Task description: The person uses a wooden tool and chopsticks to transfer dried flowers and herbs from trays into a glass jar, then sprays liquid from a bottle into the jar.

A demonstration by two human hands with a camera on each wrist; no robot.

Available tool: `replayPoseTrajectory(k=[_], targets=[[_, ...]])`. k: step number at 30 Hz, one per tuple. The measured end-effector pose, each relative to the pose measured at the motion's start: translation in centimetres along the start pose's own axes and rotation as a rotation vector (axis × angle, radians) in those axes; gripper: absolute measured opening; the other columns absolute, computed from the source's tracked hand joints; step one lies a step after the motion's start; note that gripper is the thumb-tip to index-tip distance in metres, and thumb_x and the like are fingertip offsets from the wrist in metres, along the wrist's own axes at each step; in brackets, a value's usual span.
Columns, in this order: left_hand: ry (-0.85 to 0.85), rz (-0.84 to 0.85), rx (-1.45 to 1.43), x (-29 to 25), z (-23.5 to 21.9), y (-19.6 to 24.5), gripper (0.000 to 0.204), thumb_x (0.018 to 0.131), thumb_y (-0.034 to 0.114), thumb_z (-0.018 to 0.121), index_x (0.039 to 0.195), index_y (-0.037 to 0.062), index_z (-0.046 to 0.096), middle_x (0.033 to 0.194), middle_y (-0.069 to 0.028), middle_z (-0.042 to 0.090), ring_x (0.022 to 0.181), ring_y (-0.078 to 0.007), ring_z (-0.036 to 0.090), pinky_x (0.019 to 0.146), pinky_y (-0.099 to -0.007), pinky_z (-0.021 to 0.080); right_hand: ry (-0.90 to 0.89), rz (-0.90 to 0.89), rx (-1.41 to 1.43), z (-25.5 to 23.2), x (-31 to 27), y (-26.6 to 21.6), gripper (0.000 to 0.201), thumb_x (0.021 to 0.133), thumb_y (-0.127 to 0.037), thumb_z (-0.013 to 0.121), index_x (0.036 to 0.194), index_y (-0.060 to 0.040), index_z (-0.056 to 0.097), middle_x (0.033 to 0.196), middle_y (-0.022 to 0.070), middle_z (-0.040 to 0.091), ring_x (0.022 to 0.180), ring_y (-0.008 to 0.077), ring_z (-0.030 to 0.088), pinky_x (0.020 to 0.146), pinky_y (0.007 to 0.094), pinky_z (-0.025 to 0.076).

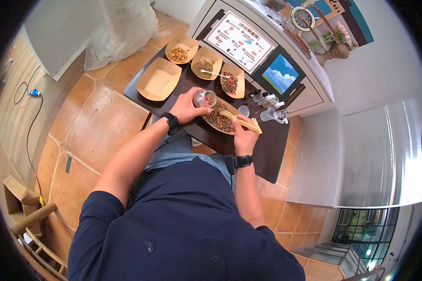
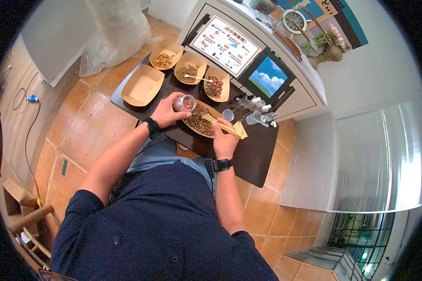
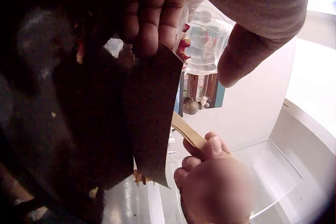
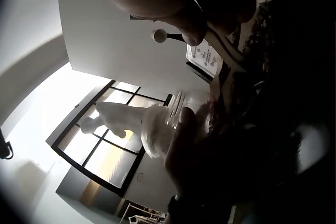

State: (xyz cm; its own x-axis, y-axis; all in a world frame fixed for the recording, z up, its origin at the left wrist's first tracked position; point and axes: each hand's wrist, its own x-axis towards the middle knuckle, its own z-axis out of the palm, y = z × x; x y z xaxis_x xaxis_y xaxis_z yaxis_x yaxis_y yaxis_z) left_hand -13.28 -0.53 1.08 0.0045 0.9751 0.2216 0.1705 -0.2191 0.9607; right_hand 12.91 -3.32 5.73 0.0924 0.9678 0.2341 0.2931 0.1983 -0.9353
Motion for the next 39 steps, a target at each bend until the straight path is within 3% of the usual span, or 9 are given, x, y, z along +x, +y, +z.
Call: replayPoseTrajectory(k=[7,9,15,39], targets=[[0.003,-0.009,0.012,0.0,-0.1,0.2,0.078,0.080,0.043,0.095,0.139,0.0026,0.062,0.115,-0.0152,0.078,0.103,-0.0224,0.075,0.094,-0.0380,0.058,0.032,0.019,-0.023,-2.2,0.7,1.0,0.016,0.099,-0.008,0.079,0.111,0.0009,0.077,0.089,0.0051,0.076,0.076,0.0109,0.072,0.069,0.0263,0.056],[-0.010,-0.007,-0.001,0.0,-0.1,0.2,0.079,0.080,0.045,0.094,0.139,0.0027,0.062,0.115,-0.0147,0.078,0.104,-0.0222,0.074,0.094,-0.0378,0.058,0.018,0.092,-0.096,-2.0,0.4,0.1,0.014,0.099,-0.008,0.079,0.110,0.0008,0.077,0.087,0.0043,0.076,0.074,0.0103,0.071,0.068,0.0262,0.056],[-0.013,-0.012,0.006,0.0,-0.1,0.2,0.079,0.080,0.044,0.094,0.139,0.0027,0.062,0.116,-0.0146,0.077,0.104,-0.0220,0.074,0.094,-0.0375,0.058,0.056,-0.014,-0.013,-0.8,0.6,0.1,0.016,0.100,-0.012,0.080,0.109,0.0010,0.077,0.085,0.0039,0.075,0.072,0.0102,0.071,0.066,0.0261,0.056],[0.000,0.000,0.019,0.0,0.0,0.2,0.082,0.079,0.046,0.095,0.139,0.0023,0.061,0.114,-0.0158,0.078,0.102,-0.0230,0.075,0.092,-0.0383,0.059,0.053,0.087,0.071,-0.3,0.9,-0.2,0.015,0.101,-0.010,0.079,0.110,0.0019,0.077,0.086,0.0062,0.076,0.069,0.0114,0.071,0.065,0.0270,0.059]])
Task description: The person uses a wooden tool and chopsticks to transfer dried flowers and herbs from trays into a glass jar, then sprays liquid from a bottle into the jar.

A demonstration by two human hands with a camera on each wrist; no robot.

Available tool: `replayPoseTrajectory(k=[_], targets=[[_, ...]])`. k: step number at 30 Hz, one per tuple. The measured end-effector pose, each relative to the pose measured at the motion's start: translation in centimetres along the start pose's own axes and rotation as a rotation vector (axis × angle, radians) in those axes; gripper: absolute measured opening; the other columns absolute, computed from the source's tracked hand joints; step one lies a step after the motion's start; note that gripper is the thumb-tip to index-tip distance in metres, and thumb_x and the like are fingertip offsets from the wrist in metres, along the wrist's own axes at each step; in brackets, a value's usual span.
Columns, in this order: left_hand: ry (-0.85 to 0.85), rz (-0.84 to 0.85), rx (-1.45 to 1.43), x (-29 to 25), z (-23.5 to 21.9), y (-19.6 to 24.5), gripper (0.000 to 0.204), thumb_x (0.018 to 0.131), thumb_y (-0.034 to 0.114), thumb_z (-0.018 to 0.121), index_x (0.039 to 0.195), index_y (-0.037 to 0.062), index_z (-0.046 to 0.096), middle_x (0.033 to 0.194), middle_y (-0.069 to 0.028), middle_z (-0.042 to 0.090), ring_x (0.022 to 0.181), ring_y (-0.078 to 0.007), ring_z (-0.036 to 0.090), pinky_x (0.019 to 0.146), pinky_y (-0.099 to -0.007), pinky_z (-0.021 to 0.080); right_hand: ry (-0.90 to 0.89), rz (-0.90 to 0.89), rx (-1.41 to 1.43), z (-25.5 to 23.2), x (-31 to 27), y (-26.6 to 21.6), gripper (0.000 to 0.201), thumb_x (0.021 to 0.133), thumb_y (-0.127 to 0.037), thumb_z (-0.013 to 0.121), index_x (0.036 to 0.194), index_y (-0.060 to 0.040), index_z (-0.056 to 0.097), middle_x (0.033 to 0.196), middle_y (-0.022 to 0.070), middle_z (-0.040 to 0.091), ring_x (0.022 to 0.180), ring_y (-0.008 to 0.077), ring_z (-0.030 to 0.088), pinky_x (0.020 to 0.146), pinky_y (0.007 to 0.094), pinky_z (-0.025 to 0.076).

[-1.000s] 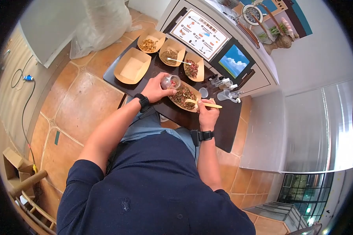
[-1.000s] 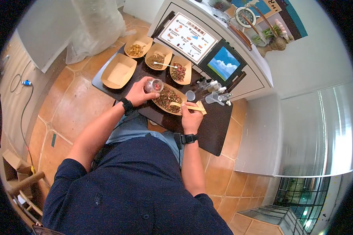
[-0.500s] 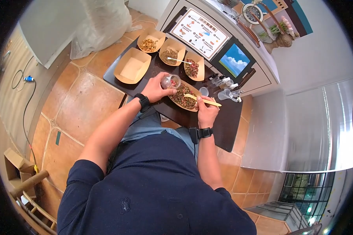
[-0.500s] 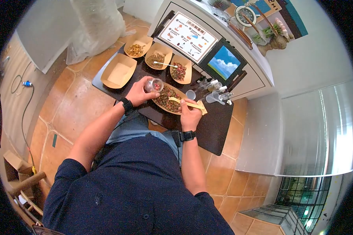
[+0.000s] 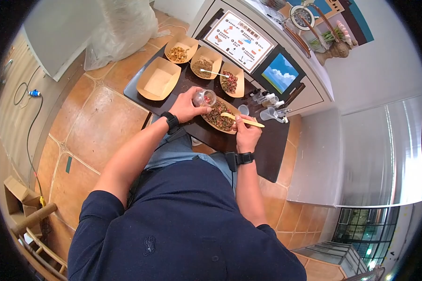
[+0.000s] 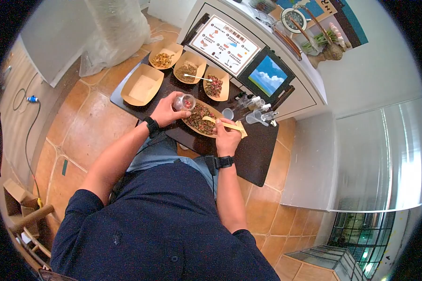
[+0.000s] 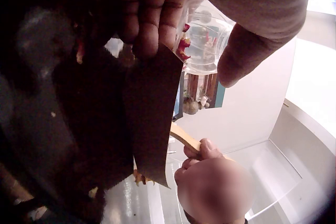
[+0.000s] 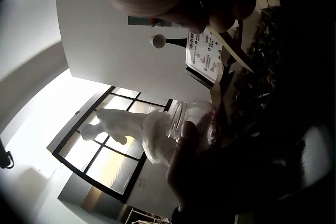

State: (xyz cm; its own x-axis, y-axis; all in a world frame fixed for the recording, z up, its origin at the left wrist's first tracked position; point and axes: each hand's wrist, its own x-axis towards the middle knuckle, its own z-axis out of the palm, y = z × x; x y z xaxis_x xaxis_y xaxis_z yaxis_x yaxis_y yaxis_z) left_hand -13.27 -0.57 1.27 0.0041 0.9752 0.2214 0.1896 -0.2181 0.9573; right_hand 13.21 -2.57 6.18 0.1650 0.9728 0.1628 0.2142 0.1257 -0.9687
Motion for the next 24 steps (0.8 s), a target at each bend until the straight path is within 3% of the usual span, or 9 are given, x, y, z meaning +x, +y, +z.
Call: replayPoseTrajectory(k=[4,10,19,21,24], targets=[[-0.006,-0.011,0.002,0.1,-0.1,-0.1,0.082,0.079,0.046,0.095,0.140,0.0025,0.061,0.116,-0.0160,0.078,0.104,-0.0239,0.075,0.093,-0.0387,0.059,0.025,0.001,-0.005,-0.2,0.2,-0.7,0.013,0.101,-0.009,0.079,0.109,0.0014,0.076,0.085,0.0061,0.075,0.068,0.0116,0.070,0.064,0.0273,0.059],[-0.014,-0.009,-0.001,0.1,0.0,-0.4,0.081,0.080,0.045,0.095,0.139,0.0027,0.061,0.119,-0.0166,0.077,0.106,-0.0243,0.075,0.095,-0.0388,0.059,0.045,0.009,0.233,0.2,0.4,-3.1,0.015,0.100,-0.007,0.079,0.110,0.0027,0.074,0.083,0.0058,0.073,0.067,0.0131,0.069,0.063,0.0285,0.058],[-0.007,-0.003,-0.016,0.0,-0.1,0.1,0.082,0.079,0.045,0.095,0.140,0.0021,0.061,0.118,-0.0170,0.077,0.106,-0.0250,0.075,0.094,-0.0389,0.059,-0.024,-0.078,0.377,3.3,1.0,-6.9,0.017,0.100,-0.007,0.080,0.113,0.0024,0.075,0.087,0.0068,0.074,0.071,0.0133,0.069,0.066,0.0278,0.058],[-0.020,-0.030,-0.006,0.0,-0.3,0.5,0.089,0.077,0.048,0.096,0.142,-0.0003,0.061,0.122,-0.0238,0.076,0.112,-0.0348,0.076,0.100,-0.0430,0.059,-0.022,-0.090,0.385,4.0,0.9,-7.4,0.017,0.099,-0.009,0.082,0.111,0.0023,0.075,0.085,0.0061,0.074,0.069,0.0125,0.069,0.065,0.0266,0.057],[-0.029,-0.039,-0.021,-0.1,-0.4,0.8,0.087,0.077,0.047,0.095,0.141,-0.0003,0.061,0.121,-0.0237,0.076,0.111,-0.0347,0.076,0.100,-0.0431,0.059,-0.014,-0.090,0.346,4.5,0.8,-7.8,0.017,0.100,-0.009,0.081,0.110,0.0023,0.075,0.084,0.0058,0.073,0.068,0.0120,0.068,0.065,0.0261,0.056]])
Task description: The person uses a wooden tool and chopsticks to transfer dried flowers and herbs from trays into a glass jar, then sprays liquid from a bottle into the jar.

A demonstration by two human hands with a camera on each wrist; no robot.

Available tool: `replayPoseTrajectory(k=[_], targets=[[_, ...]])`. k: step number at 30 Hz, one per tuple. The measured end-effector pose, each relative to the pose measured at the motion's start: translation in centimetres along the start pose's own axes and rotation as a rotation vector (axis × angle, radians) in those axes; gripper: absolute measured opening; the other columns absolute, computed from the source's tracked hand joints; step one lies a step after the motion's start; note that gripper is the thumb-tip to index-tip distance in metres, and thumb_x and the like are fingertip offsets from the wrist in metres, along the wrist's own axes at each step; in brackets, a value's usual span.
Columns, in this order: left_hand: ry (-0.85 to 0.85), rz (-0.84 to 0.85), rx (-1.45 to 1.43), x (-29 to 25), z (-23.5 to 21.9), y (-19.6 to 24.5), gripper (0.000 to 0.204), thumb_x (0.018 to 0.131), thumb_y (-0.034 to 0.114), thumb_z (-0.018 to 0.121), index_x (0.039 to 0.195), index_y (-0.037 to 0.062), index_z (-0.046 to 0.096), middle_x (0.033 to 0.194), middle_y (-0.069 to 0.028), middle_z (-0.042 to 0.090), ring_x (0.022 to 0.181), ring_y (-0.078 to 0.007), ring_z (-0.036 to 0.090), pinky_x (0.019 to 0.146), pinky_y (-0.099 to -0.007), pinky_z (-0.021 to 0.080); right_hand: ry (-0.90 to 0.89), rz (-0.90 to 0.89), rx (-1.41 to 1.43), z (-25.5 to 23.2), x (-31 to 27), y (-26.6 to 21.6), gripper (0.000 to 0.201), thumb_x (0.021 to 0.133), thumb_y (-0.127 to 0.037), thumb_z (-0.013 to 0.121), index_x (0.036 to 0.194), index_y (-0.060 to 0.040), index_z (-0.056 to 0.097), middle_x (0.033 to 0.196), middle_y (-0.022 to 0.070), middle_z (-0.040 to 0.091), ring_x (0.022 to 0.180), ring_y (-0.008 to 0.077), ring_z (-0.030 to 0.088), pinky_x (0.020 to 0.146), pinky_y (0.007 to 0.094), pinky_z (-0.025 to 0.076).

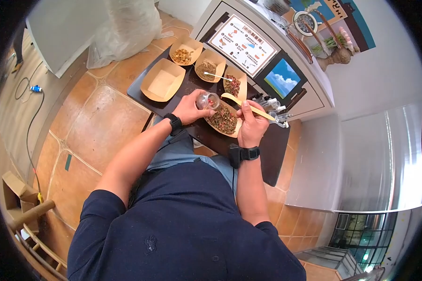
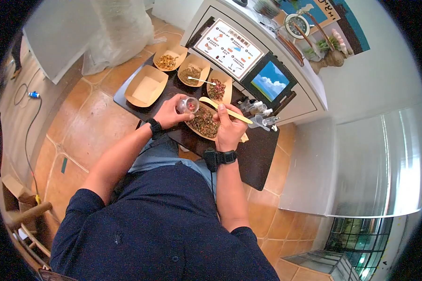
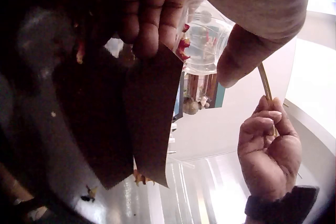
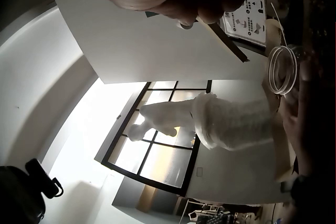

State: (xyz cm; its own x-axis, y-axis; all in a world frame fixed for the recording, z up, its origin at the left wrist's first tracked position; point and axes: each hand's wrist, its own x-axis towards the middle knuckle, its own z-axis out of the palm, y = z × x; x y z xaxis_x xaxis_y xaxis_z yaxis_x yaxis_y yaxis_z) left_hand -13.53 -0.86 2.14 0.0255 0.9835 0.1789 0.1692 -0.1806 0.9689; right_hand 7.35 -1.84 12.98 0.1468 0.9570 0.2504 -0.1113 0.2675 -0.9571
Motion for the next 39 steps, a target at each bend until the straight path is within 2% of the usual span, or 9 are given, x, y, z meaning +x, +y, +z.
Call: replayPoseTrajectory(k=[15,17,20,27,32,39], targets=[[0.025,0.023,-0.022,0.0,0.3,-0.5,0.085,0.076,0.046,0.096,0.140,0.0006,0.062,0.120,-0.0226,0.077,0.110,-0.0331,0.077,0.098,-0.0424,0.059,-0.006,-0.005,-0.002,0.2,0.2,0.4,0.016,0.100,-0.010,0.081,0.109,0.0025,0.075,0.081,0.0052,0.073,0.068,0.0113,0.068,0.064,0.0259,0.056],[0.020,0.023,-0.023,0.1,0.2,-0.5,0.086,0.076,0.046,0.096,0.140,0.0005,0.062,0.120,-0.0226,0.076,0.110,-0.0331,0.077,0.098,-0.0424,0.059,-0.029,0.004,-0.010,-0.1,0.3,0.5,0.015,0.101,-0.006,0.079,0.112,0.0026,0.075,0.089,0.0082,0.074,0.072,0.0159,0.071,0.065,0.0293,0.059],[0.017,0.034,-0.028,0.1,0.2,-0.6,0.086,0.077,0.047,0.096,0.140,0.0002,0.061,0.120,-0.0226,0.076,0.110,-0.0332,0.076,0.098,-0.0424,0.059,-0.002,-0.011,-0.029,-0.2,0.3,0.4,0.016,0.100,-0.010,0.082,0.109,0.0022,0.076,0.082,0.0058,0.074,0.068,0.0116,0.069,0.064,0.0265,0.057],[0.013,0.024,-0.001,0.0,0.1,-0.4,0.087,0.077,0.048,0.096,0.141,-0.0001,0.061,0.118,-0.0231,0.076,0.108,-0.0335,0.076,0.097,-0.0426,0.059,0.024,-0.030,-0.070,-3.0,1.4,2.3,0.015,0.100,-0.009,0.081,0.108,0.0016,0.077,0.084,0.0063,0.075,0.069,0.0123,0.070,0.065,0.0276,0.058],[0.015,0.024,0.010,0.1,0.3,-0.5,0.087,0.077,0.048,0.096,0.141,-0.0003,0.061,0.117,-0.0234,0.077,0.107,-0.0335,0.077,0.096,-0.0428,0.060,-0.010,0.142,-0.189,-4.5,1.7,4.6,0.014,0.099,-0.011,0.082,0.107,-0.0003,0.078,0.086,0.0047,0.075,0.069,0.0118,0.069,0.064,0.0270,0.057],[0.014,0.025,-0.007,0.1,0.3,-0.7,0.087,0.078,0.046,0.096,0.142,-0.0010,0.060,0.117,-0.0233,0.077,0.106,-0.0328,0.077,0.096,-0.0426,0.060,0.023,0.141,-0.222,-5.0,1.4,6.4,0.014,0.099,-0.012,0.082,0.106,-0.0013,0.077,0.085,0.0041,0.074,0.067,0.0103,0.067,0.060,0.0266,0.054]])
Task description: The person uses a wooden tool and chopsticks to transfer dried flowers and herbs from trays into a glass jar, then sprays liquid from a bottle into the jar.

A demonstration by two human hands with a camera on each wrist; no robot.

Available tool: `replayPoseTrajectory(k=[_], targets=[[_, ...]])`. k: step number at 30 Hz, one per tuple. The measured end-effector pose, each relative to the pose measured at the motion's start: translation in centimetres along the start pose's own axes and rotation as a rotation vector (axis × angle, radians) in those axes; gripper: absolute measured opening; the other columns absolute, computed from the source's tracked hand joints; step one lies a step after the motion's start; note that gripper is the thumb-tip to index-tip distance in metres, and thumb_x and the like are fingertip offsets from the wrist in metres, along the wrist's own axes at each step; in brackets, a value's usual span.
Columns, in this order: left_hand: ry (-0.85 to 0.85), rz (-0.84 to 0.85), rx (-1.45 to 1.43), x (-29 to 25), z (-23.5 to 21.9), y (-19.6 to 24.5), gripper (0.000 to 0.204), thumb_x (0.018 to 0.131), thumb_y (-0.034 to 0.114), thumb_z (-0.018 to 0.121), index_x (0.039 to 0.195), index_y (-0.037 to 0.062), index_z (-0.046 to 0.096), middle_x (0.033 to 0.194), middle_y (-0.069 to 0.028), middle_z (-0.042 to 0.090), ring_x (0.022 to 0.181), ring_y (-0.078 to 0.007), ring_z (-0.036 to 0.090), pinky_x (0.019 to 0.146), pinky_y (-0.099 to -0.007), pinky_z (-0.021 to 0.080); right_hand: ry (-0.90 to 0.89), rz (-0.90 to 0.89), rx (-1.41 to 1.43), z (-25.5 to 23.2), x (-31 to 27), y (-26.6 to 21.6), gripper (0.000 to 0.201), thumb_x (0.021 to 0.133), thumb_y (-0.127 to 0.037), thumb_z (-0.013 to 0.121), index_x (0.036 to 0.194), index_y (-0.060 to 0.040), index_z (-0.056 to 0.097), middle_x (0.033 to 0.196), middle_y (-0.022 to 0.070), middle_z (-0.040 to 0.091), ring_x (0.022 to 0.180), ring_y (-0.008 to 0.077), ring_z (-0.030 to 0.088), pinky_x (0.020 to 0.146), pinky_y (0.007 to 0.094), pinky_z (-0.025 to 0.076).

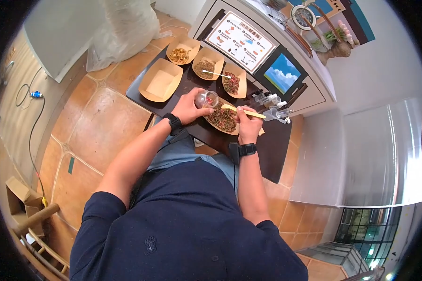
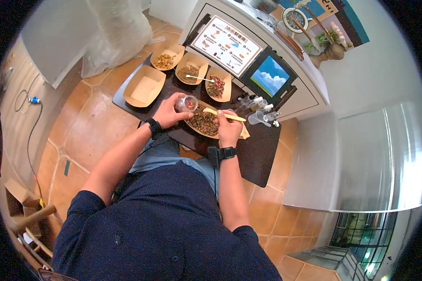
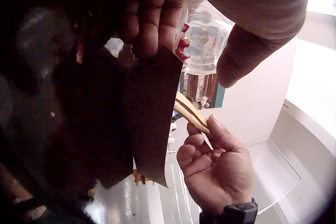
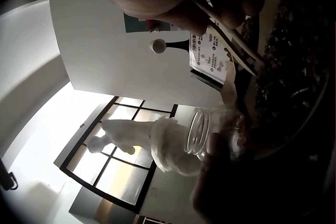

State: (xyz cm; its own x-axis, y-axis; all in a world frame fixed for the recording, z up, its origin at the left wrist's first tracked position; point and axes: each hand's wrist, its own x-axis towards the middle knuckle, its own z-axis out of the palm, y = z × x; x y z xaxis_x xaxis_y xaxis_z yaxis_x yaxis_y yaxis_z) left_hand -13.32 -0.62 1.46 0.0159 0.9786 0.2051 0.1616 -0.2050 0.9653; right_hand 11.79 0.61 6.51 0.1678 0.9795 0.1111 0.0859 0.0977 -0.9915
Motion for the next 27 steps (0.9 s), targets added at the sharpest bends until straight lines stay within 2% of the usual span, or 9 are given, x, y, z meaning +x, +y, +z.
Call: replayPoseTrajectory(k=[1,3,6,9,16,21,24,27], targets=[[-0.004,0.001,0.000,0.0,0.0,0.0,0.087,0.078,0.046,0.096,0.142,-0.0010,0.060,0.117,-0.0233,0.077,0.106,-0.0328,0.077,0.096,-0.0426,0.060,0.004,0.000,0.001,-0.1,0.0,0.3,0.014,0.099,-0.012,0.082,0.106,-0.0013,0.077,0.085,0.0041,0.074,0.067,0.0103,0.067,0.060,0.0266,0.054],[0.011,0.003,0.005,0.0,0.2,-0.3,0.077,0.080,0.042,0.095,0.138,0.0030,0.062,0.115,-0.0142,0.078,0.103,-0.0213,0.075,0.092,-0.0374,0.059,-0.019,0.029,-0.078,-0.2,0.1,0.7,0.014,0.099,-0.011,0.081,0.107,-0.0012,0.077,0.085,0.0045,0.074,0.067,0.0100,0.068,0.060,0.0256,0.054],[-0.001,-0.018,0.011,0.1,0.2,-0.5,0.076,0.080,0.040,0.096,0.138,0.0029,0.062,0.115,-0.0136,0.078,0.103,-0.0202,0.074,0.092,-0.0366,0.059,-0.010,0.066,-0.096,-0.4,-0.1,0.8,0.015,0.100,-0.010,0.081,0.110,0.0000,0.076,0.087,0.0055,0.074,0.068,0.0105,0.068,0.060,0.0259,0.055],[0.007,-0.010,0.014,0.0,0.2,-0.3,0.076,0.080,0.040,0.095,0.138,0.0027,0.062,0.114,-0.0139,0.078,0.103,-0.0212,0.075,0.092,-0.0372,0.059,0.011,0.058,0.029,-0.4,-0.4,0.0,0.016,0.100,-0.008,0.080,0.112,0.0012,0.076,0.088,0.0066,0.075,0.068,0.0115,0.069,0.061,0.0270,0.057],[0.002,-0.004,0.006,0.0,0.0,0.2,0.078,0.080,0.042,0.095,0.138,0.0026,0.062,0.115,-0.0153,0.077,0.104,-0.0235,0.075,0.094,-0.0382,0.059,0.028,0.005,0.039,-1.4,0.0,0.0,0.018,0.099,-0.008,0.081,0.113,0.0016,0.076,0.089,0.0067,0.075,0.068,0.0122,0.070,0.062,0.0278,0.059],[0.009,0.002,0.015,0.0,0.1,0.1,0.078,0.080,0.042,0.094,0.139,0.0022,0.062,0.117,-0.0158,0.077,0.106,-0.0242,0.075,0.095,-0.0385,0.059,-0.012,0.120,-0.069,-1.2,-0.6,-0.2,0.017,0.099,-0.011,0.081,0.110,0.0014,0.076,0.082,0.0057,0.074,0.066,0.0117,0.068,0.060,0.0272,0.056],[0.007,0.011,0.013,0.0,0.0,0.1,0.078,0.080,0.041,0.095,0.139,0.0020,0.061,0.117,-0.0158,0.077,0.106,-0.0240,0.075,0.095,-0.0386,0.059,0.068,0.029,-0.164,-1.5,-0.6,-0.4,0.016,0.099,-0.011,0.081,0.108,0.0015,0.076,0.079,0.0050,0.073,0.064,0.0110,0.067,0.060,0.0268,0.055],[-0.005,-0.018,0.017,-0.2,-0.2,0.7,0.079,0.080,0.041,0.095,0.139,0.0019,0.061,0.118,-0.0156,0.077,0.107,-0.0236,0.074,0.096,-0.0385,0.058,0.095,0.029,-0.129,-1.9,-0.5,-0.8,0.014,0.098,-0.010,0.081,0.106,0.0005,0.077,0.083,0.0063,0.074,0.066,0.0120,0.069,0.061,0.0269,0.057]])
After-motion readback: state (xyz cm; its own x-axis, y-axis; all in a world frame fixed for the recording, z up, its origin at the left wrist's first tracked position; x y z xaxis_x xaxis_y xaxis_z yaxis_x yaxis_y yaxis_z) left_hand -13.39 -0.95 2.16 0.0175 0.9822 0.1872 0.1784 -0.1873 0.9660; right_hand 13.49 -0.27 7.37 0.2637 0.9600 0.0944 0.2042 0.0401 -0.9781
